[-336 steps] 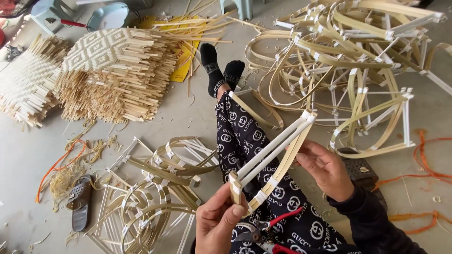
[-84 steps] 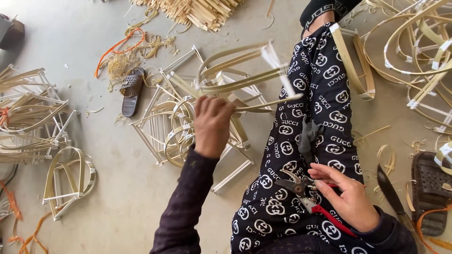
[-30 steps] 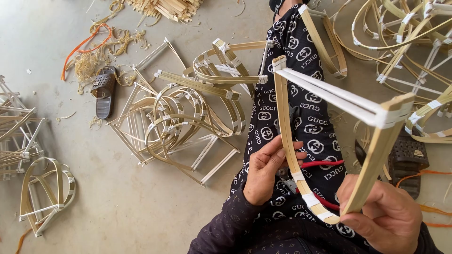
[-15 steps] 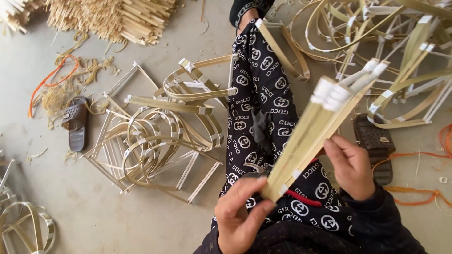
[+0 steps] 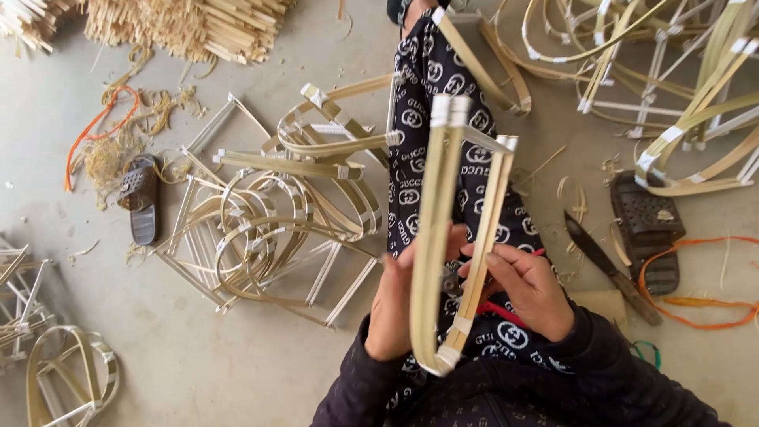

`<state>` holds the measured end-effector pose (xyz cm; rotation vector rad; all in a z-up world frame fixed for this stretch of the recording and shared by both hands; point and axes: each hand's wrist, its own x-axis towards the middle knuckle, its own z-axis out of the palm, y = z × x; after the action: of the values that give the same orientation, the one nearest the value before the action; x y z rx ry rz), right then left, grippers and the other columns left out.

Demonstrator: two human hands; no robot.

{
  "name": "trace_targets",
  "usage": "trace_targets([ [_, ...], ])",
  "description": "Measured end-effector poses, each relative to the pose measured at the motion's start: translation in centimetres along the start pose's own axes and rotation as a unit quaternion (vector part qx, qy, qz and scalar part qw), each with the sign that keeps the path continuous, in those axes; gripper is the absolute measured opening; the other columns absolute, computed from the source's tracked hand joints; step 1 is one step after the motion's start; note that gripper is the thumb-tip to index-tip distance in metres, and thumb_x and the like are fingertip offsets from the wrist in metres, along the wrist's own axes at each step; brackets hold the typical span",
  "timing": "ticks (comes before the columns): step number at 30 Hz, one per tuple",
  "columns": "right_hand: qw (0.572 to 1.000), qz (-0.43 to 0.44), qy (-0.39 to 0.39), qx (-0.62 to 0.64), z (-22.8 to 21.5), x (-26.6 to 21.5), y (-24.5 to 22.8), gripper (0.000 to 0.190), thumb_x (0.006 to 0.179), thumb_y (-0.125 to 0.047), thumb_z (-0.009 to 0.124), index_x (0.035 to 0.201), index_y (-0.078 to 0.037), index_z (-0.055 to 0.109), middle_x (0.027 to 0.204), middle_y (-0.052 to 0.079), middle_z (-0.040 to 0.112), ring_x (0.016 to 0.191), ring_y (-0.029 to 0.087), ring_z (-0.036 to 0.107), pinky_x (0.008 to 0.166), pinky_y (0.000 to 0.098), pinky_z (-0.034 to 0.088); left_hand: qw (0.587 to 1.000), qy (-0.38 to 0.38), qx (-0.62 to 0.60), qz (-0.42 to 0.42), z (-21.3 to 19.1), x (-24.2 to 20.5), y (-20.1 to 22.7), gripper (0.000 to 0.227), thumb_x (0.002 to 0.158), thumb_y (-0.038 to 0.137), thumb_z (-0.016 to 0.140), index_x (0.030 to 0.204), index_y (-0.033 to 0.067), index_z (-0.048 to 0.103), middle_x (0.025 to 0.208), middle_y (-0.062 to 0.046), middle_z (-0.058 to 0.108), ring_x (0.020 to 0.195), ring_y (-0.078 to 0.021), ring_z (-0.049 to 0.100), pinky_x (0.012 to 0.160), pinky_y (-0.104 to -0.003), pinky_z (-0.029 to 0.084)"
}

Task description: The recorder is assembling and securing curved bamboo or plastic frames using strips, pliers, and a knife.

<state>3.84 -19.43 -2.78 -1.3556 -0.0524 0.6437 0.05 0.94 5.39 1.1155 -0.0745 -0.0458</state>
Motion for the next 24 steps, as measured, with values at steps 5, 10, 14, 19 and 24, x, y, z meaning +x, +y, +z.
trace_targets([
  [5,0.997,-0.014,-0.067,-0.031,2.5,-1.8,6.3,0.024,0.102,-0.015,0.062,0.105,0.007,0.072,0.089,0.012,0.078,0.075,0.015,0.075,0.066,0.0299,0.061,0.991,0.065,0.009,-0.120,-2.3,-1.3,-6.0,0.054,0.107,0.026,0.048,0.153,-0.0002,0.041,0.143,-0.014,0.058,0.121,-0.0177,0.061,0.100,-0.034,0.051],
  [10,0.918,-0.073,-0.180,-0.345,2.0,-1.0,2.1,0.021,0.098,-0.022,0.066,0.104,-0.006,0.079,0.088,0.005,0.078,0.074,0.012,0.074,0.066,0.0281,0.058,0.992,0.056,-0.020,-0.111,-4.6,-3.5,-7.7,0.042,0.096,0.009,0.059,0.133,-0.0086,0.050,0.105,-0.016,0.070,0.090,-0.0184,0.070,0.082,-0.031,0.060],
  [14,0.955,-0.081,-0.020,-0.286,-6.1,0.3,0.7,0.023,0.094,-0.015,0.064,0.111,-0.002,0.073,0.095,0.006,0.080,0.084,0.013,0.076,0.074,0.0292,0.061,0.974,0.130,-0.093,-0.158,-5.5,-4.3,-6.0,0.046,0.109,0.019,0.051,0.152,0.0018,0.045,0.094,-0.013,0.072,0.063,-0.0109,0.064,0.057,-0.022,0.051],
  [19,0.861,-0.037,0.238,-0.449,-22.3,1.3,11.7,0.027,0.105,-0.021,0.068,0.122,0.000,0.069,0.107,0.014,0.072,0.095,0.025,0.070,0.085,0.0363,0.056,0.949,0.036,-0.223,-0.220,-5.8,-5.3,-5.7,0.041,0.112,0.013,0.048,0.151,0.0037,0.045,0.093,-0.017,0.069,0.054,-0.0121,0.055,0.052,-0.022,0.045],
  [24,0.723,-0.010,0.239,-0.648,-22.7,-0.5,17.1,0.041,0.086,-0.026,0.081,0.119,-0.004,0.070,0.102,0.017,0.072,0.092,0.033,0.070,0.078,0.0424,0.055,0.894,0.057,-0.356,-0.264,-3.9,-5.3,-5.2,0.035,0.113,0.017,0.042,0.142,-0.0005,0.049,0.093,-0.013,0.068,0.054,-0.0143,0.056,0.049,-0.023,0.044],
])
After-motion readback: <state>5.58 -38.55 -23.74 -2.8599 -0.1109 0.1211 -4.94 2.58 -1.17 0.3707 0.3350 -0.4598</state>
